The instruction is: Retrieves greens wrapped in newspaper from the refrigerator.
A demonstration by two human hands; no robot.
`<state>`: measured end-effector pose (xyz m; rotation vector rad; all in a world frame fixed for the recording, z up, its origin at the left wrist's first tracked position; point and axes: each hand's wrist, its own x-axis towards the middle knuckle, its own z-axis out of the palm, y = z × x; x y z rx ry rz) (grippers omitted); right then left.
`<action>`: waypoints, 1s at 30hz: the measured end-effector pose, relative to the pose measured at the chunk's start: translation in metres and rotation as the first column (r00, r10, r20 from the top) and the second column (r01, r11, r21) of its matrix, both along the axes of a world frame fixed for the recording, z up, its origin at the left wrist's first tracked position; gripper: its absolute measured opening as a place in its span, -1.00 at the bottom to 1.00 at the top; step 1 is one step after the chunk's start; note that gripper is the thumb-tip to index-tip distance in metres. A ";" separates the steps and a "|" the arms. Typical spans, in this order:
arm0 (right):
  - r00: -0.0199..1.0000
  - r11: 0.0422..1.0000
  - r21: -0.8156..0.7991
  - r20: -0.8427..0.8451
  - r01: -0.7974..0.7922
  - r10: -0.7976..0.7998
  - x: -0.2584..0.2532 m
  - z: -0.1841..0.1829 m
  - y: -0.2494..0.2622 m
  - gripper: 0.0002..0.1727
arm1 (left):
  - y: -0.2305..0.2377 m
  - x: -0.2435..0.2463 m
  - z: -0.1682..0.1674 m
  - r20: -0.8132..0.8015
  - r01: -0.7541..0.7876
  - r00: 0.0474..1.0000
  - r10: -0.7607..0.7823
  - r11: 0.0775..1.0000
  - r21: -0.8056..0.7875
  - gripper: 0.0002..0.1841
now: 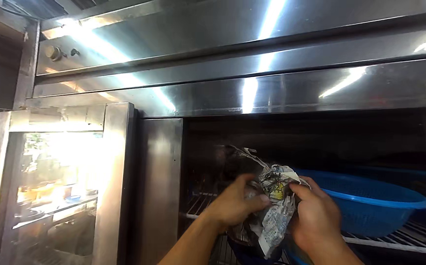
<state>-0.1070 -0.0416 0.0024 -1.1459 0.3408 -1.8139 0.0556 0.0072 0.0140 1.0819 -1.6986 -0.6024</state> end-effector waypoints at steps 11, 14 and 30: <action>0.902 0.925 -0.354 -0.431 -0.141 -0.028 0.005 0.040 -0.007 -0.76 | -0.016 0.000 0.014 0.250 -0.026 0.968 0.018 0.999 0.030 -0.55; 0.799 0.834 -0.538 -0.443 0.125 -0.406 0.000 0.029 -0.010 -0.64 | -0.007 0.007 0.008 0.331 -0.004 0.943 0.028 0.997 -0.072 -0.51; -0.133 0.198 -0.900 -0.157 -0.389 -0.979 -0.060 0.002 0.031 -0.17 | 0.050 0.025 -0.028 0.410 -0.474 0.236 0.881 0.473 -0.742 -0.66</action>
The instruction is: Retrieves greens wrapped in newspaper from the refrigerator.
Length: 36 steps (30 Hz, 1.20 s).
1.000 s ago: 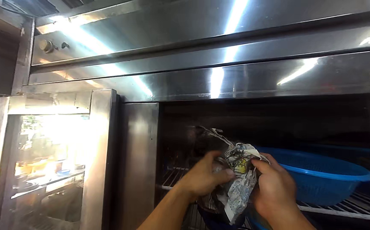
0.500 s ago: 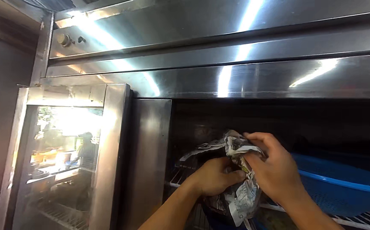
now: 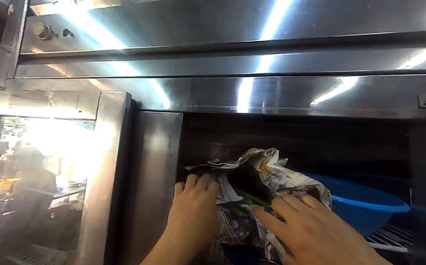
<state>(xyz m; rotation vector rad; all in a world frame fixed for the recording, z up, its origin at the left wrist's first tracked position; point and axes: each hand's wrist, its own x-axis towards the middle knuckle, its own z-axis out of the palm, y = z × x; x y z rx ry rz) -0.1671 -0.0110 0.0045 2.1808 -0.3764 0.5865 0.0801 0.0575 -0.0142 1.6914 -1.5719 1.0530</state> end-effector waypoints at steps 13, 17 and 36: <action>0.952 0.907 0.288 -0.113 0.306 -0.286 0.005 0.062 0.025 -0.30 | -0.004 -0.033 -0.006 -0.229 0.191 0.968 -0.098 0.881 0.433 -0.15; 0.930 0.859 0.358 -0.104 0.365 -0.352 0.010 0.070 0.025 -0.18 | 0.004 -0.037 0.005 -0.268 0.229 0.957 -0.110 0.854 0.467 -0.02; 0.995 0.987 -0.141 0.063 0.081 -0.073 0.003 0.053 -0.017 -0.85 | 0.001 -0.036 -0.037 0.201 0.337 0.919 -0.339 0.940 0.048 -0.77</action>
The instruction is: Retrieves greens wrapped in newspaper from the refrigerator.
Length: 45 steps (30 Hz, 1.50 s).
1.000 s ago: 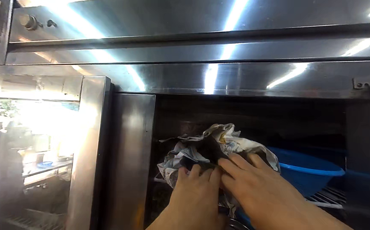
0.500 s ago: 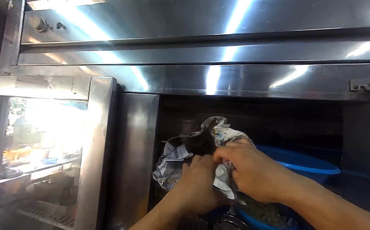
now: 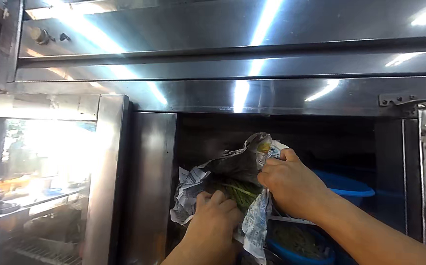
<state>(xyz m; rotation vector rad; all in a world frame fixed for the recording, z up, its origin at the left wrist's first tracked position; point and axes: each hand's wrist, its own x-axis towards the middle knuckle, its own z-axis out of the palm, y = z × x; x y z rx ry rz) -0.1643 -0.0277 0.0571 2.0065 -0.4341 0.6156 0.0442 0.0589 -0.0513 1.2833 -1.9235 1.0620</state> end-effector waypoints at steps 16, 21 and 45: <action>0.905 0.906 -0.016 -0.053 -0.424 0.422 -0.008 -0.063 -0.007 -0.86 | -0.028 0.023 0.002 0.168 0.076 0.986 0.003 0.882 -0.465 -0.83; 0.919 0.858 0.405 -0.094 -0.315 0.382 -0.026 -0.046 0.006 -0.93 | 0.000 0.016 -0.028 0.119 0.142 0.985 -0.122 0.975 -0.170 -0.72; 0.915 0.926 0.358 -0.322 -0.120 0.244 -0.044 -0.037 0.033 -0.94 | -0.020 0.038 0.086 0.077 -0.094 0.996 0.054 0.586 0.805 -0.57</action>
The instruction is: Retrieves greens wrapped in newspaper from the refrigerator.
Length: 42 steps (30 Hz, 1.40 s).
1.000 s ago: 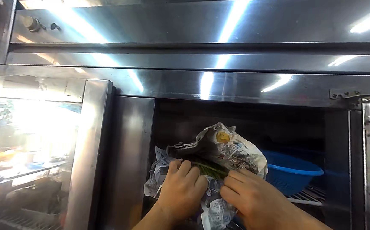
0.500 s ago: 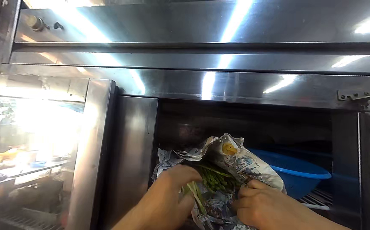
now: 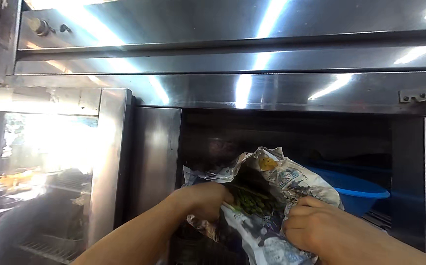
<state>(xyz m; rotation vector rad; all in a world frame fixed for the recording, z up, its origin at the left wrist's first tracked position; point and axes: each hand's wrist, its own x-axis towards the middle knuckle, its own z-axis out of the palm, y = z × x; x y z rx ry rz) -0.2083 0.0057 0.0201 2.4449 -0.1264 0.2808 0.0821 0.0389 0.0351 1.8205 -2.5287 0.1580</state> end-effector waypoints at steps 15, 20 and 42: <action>0.999 0.990 0.140 -0.032 0.024 -0.020 -0.015 0.007 0.006 -0.89 | -0.012 0.025 0.036 -0.440 -0.122 0.896 0.056 0.985 -0.125 -0.95; 1.000 0.992 0.127 -0.011 0.009 -0.008 -0.017 0.007 0.006 -0.87 | -0.016 0.006 0.026 -0.203 -0.008 0.979 0.018 0.999 0.050 -0.68; 0.991 0.963 0.238 0.023 0.126 -0.135 -0.045 0.022 0.016 -0.88 | -0.022 0.030 0.033 -0.408 -0.211 0.911 0.063 0.921 -0.328 -0.88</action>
